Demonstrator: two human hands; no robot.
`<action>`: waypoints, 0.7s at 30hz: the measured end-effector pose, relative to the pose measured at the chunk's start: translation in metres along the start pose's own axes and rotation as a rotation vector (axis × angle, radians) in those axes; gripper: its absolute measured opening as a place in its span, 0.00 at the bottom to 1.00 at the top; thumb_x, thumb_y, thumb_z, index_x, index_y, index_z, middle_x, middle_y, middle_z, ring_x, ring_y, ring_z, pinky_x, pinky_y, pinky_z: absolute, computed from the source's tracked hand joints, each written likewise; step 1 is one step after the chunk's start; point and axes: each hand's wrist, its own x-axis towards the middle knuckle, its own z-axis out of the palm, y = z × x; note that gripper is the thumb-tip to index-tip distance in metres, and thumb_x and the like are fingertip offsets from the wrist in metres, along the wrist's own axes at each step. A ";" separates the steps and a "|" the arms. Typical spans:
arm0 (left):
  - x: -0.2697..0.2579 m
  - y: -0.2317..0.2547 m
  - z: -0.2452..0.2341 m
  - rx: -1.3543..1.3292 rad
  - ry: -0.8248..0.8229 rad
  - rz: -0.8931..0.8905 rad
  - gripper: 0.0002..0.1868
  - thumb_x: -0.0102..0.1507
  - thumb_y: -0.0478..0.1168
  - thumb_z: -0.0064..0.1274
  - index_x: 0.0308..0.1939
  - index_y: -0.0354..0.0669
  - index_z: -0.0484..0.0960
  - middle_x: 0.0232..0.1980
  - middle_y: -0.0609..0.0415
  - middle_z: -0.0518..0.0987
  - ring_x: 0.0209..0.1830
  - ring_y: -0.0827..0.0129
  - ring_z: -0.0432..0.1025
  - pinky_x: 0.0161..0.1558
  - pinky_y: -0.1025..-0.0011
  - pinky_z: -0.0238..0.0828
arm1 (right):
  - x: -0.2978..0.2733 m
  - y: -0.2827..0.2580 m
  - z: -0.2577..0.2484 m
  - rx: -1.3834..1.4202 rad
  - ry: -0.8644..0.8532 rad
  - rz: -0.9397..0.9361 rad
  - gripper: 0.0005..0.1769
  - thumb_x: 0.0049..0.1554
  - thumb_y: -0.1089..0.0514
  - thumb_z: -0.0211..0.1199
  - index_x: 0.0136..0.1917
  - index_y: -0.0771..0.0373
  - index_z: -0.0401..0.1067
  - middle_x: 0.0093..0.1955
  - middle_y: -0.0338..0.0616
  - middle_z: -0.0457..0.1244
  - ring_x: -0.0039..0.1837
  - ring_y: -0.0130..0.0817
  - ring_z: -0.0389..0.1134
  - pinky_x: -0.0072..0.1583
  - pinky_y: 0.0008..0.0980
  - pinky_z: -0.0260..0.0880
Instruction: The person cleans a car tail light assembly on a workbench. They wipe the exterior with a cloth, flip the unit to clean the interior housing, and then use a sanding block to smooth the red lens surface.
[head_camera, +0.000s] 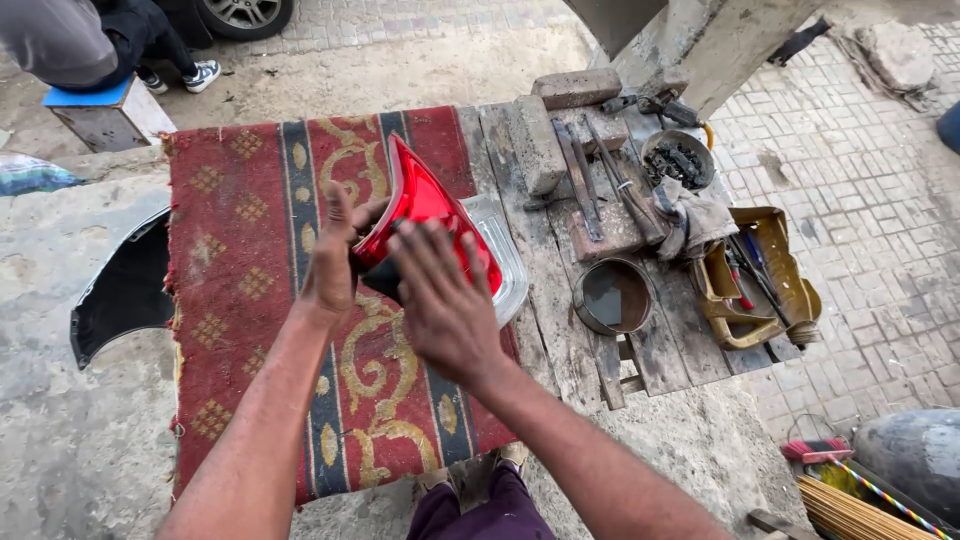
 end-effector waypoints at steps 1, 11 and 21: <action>-0.002 0.004 0.005 0.002 0.010 0.000 0.56 0.57 0.83 0.30 0.63 0.38 0.77 0.45 0.46 0.81 0.43 0.67 0.80 0.45 0.76 0.78 | 0.012 0.012 0.002 0.010 -0.002 -0.002 0.28 0.69 0.53 0.45 0.80 0.53 0.57 0.83 0.41 0.50 0.85 0.40 0.44 0.82 0.49 0.33; -0.003 0.020 0.016 0.331 0.129 0.057 0.22 0.63 0.63 0.57 0.54 0.59 0.87 0.51 0.50 0.83 0.49 0.65 0.77 0.50 0.62 0.76 | 0.006 0.018 0.010 0.227 -0.122 0.418 0.32 0.72 0.44 0.39 0.83 0.59 0.48 0.82 0.53 0.49 0.80 0.51 0.46 0.77 0.51 0.36; -0.006 0.022 0.021 0.251 0.204 0.079 0.18 0.62 0.57 0.62 0.53 0.59 0.87 0.45 0.52 0.84 0.51 0.67 0.79 0.47 0.65 0.80 | -0.013 0.001 -0.001 0.214 -0.078 0.142 0.35 0.70 0.41 0.41 0.82 0.62 0.50 0.85 0.52 0.43 0.85 0.56 0.40 0.81 0.50 0.40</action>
